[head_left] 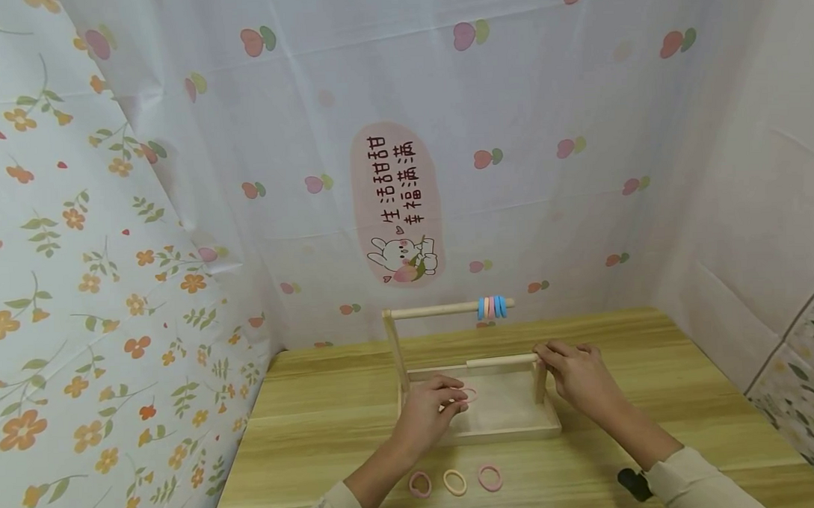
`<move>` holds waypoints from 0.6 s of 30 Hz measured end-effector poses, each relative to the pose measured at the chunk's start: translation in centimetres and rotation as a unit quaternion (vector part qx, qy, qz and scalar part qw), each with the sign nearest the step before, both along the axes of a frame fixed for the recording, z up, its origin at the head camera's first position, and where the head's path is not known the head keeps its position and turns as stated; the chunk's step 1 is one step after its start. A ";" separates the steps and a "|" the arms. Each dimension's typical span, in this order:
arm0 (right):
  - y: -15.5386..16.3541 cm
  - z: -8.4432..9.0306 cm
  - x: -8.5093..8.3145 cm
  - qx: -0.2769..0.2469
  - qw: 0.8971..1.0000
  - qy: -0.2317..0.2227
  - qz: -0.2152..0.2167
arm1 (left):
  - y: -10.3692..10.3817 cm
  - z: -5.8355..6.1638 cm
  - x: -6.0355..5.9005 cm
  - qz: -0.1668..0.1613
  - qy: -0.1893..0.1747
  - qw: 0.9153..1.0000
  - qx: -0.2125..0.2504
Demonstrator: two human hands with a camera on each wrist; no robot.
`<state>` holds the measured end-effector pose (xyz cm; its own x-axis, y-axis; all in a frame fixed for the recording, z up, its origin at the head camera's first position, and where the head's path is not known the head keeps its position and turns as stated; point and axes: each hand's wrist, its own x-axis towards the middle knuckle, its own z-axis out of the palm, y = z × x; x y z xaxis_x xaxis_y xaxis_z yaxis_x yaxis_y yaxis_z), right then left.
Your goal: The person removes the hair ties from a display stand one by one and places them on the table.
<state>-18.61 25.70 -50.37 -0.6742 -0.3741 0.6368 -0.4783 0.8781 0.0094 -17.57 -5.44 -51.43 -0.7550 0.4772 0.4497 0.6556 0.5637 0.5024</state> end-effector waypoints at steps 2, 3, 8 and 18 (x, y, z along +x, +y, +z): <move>0.0 -0.1 0.0 -0.001 1.000 -0.002 -0.002 | 0.2 -0.1 0.1 -0.007 0.014 1.000 -0.015; 0.0 -0.1 0.0 -0.001 1.000 -0.003 -0.003 | 0.4 -0.1 0.2 -0.013 0.022 0.999 -0.021; 0.2 -0.3 -0.2 0.002 1.000 0.004 0.000 | 0.9 -0.5 0.5 -0.054 0.054 0.996 -0.043; 0.5 -0.6 -0.6 0.010 1.000 0.019 0.009 | 1.9 -1.4 1.3 -0.111 0.062 0.987 -0.101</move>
